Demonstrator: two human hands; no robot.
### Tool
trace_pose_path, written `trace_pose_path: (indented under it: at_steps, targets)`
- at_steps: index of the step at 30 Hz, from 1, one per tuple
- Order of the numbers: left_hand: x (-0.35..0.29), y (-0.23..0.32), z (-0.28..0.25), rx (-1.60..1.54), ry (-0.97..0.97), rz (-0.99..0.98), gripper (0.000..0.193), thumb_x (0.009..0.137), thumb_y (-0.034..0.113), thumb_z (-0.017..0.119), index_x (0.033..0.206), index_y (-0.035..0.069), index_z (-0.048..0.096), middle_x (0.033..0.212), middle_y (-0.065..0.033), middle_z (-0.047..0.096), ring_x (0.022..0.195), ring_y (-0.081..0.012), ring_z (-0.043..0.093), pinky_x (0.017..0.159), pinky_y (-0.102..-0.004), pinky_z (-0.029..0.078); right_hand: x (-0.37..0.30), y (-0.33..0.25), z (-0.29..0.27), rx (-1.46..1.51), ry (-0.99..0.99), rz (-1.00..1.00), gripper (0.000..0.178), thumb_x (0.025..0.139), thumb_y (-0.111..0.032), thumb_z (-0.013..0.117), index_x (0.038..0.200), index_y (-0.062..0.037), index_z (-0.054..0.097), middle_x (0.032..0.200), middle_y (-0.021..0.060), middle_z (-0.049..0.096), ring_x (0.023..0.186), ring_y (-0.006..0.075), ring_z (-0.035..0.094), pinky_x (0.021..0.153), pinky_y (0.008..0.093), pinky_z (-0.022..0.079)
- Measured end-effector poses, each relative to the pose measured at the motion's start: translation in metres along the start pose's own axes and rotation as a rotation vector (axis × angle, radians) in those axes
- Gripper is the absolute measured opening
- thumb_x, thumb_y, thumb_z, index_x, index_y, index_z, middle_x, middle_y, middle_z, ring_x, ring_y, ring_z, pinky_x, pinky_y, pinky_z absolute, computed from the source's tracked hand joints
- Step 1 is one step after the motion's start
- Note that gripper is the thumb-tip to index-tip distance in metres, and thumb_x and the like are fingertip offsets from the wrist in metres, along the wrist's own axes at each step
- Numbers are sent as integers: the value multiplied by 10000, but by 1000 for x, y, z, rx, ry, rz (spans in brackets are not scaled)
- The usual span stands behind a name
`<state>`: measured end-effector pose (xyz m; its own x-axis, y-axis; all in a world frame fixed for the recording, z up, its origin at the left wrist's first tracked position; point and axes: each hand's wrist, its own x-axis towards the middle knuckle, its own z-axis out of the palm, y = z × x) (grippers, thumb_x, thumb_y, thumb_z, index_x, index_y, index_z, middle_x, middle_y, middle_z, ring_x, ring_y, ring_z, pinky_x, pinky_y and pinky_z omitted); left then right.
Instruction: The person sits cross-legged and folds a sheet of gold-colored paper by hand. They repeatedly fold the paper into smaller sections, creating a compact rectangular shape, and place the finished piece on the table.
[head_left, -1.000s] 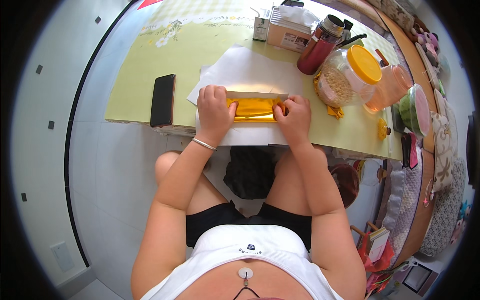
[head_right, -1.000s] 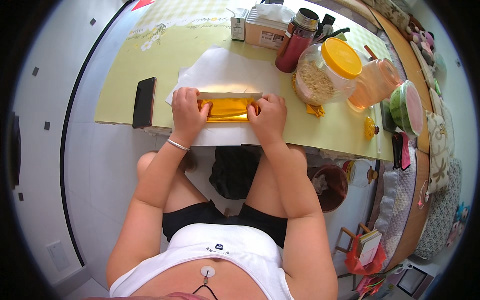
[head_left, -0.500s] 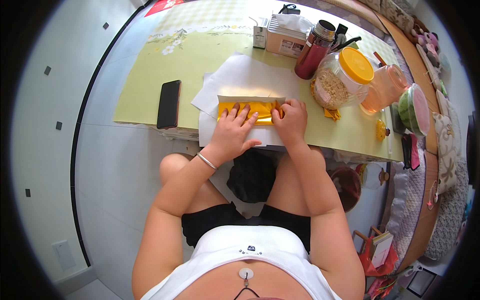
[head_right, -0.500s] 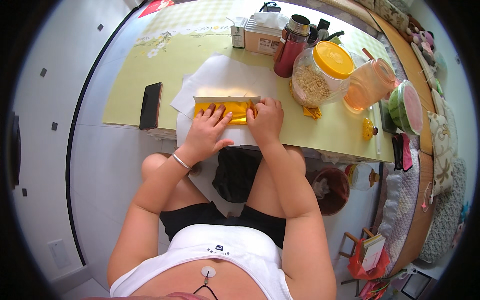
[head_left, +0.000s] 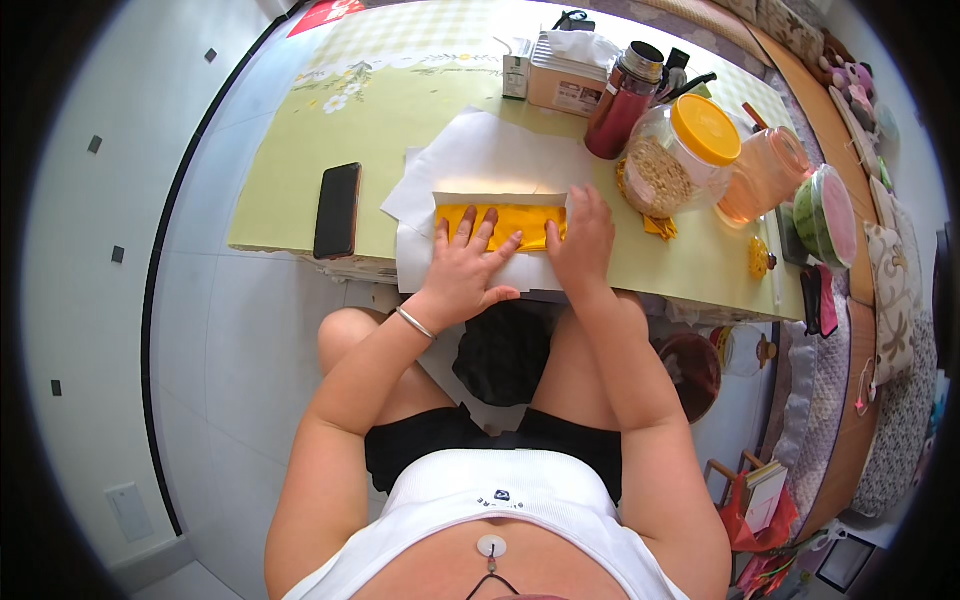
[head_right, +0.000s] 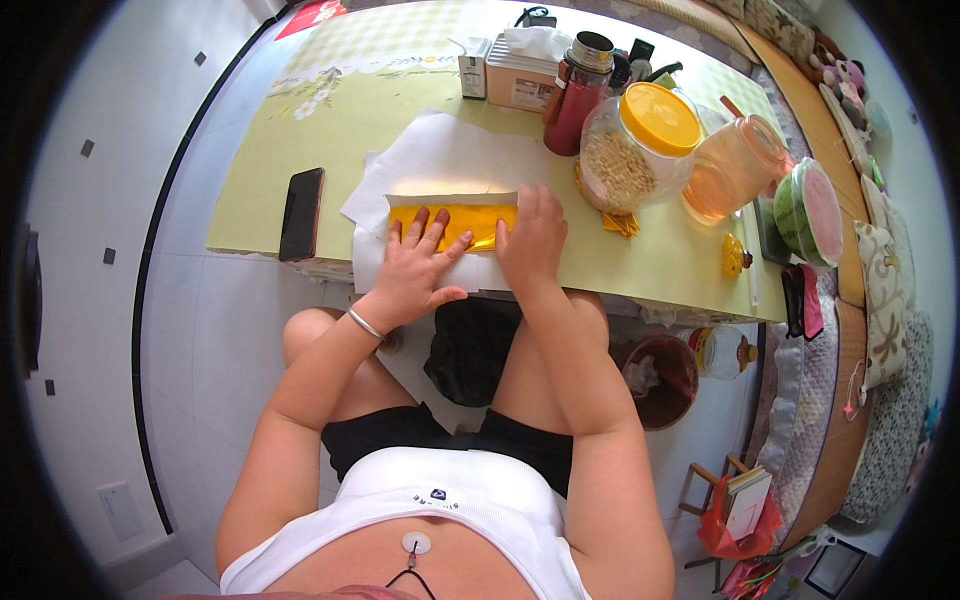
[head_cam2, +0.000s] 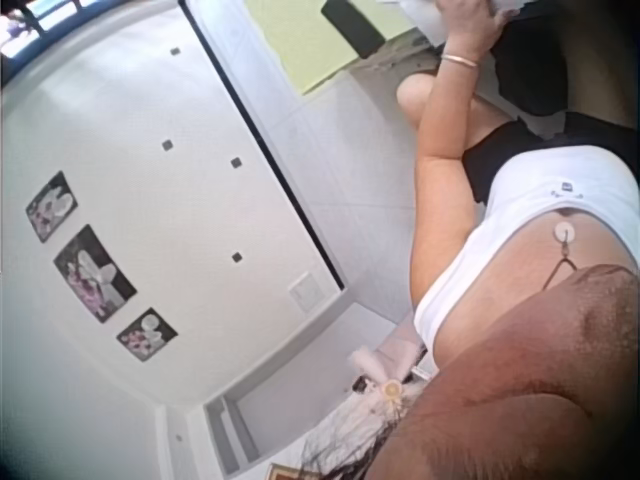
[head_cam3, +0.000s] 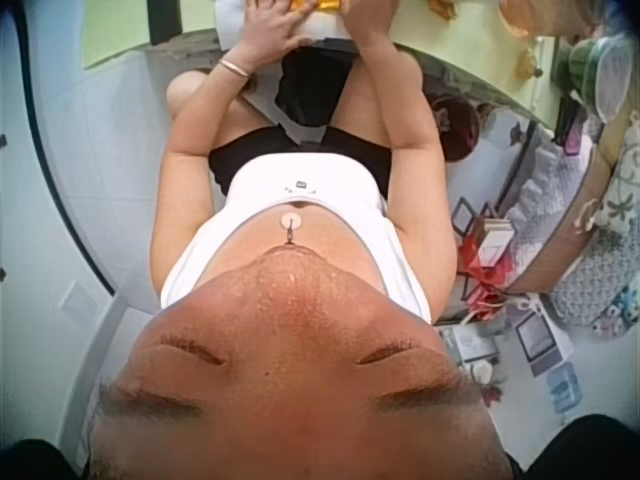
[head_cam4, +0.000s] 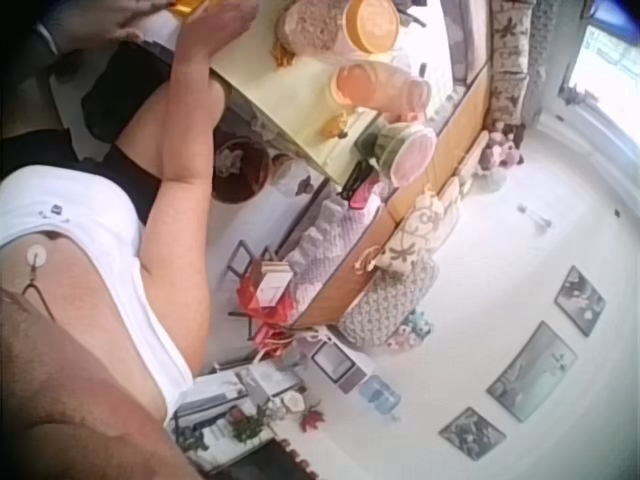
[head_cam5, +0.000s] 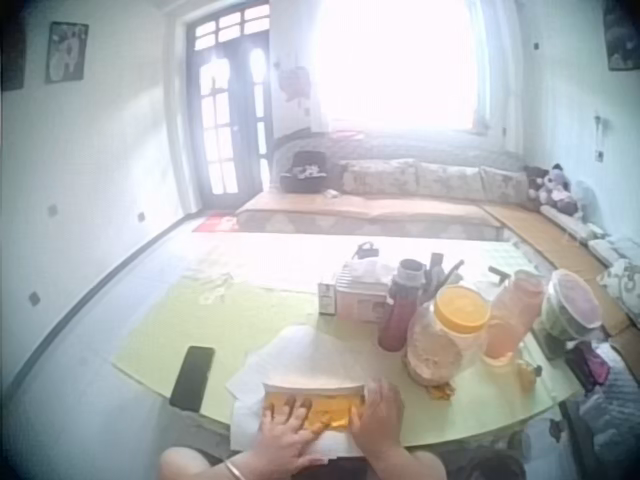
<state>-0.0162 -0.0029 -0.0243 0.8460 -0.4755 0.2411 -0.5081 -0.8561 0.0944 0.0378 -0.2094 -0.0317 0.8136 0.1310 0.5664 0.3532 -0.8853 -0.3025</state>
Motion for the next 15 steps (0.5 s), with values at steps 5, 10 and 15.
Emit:
trace_pose_path:
  at_steps: [5,10,15]
  targets:
    - [-5,-6,6,-16,-54,27,900,842,722,588,1526,154,447,1617,-225,289,1512,-457,197,1172,-691,135,-23,-28,1,215,-452,-357,860,915,-513,617,1546,5,346,1614,198,340,1523,325,276,1251,463,175]
    - [-26,-20,1,-117,-92,-20,1043,851,738,567,1587,51,291,1660,-221,201,1550,-403,135,1209,-638,70,-31,6,-17,75,-469,-379,773,941,-482,602,1505,12,417,1571,196,412,1485,329,352,1229,456,250]
    - [-40,-39,-14,4,-138,-80,953,883,660,594,1546,19,353,1633,-224,267,1542,-379,184,1211,-625,87,-22,34,-32,10,-401,-470,412,942,-171,571,1311,14,570,1403,183,576,1328,337,523,1156,464,376]
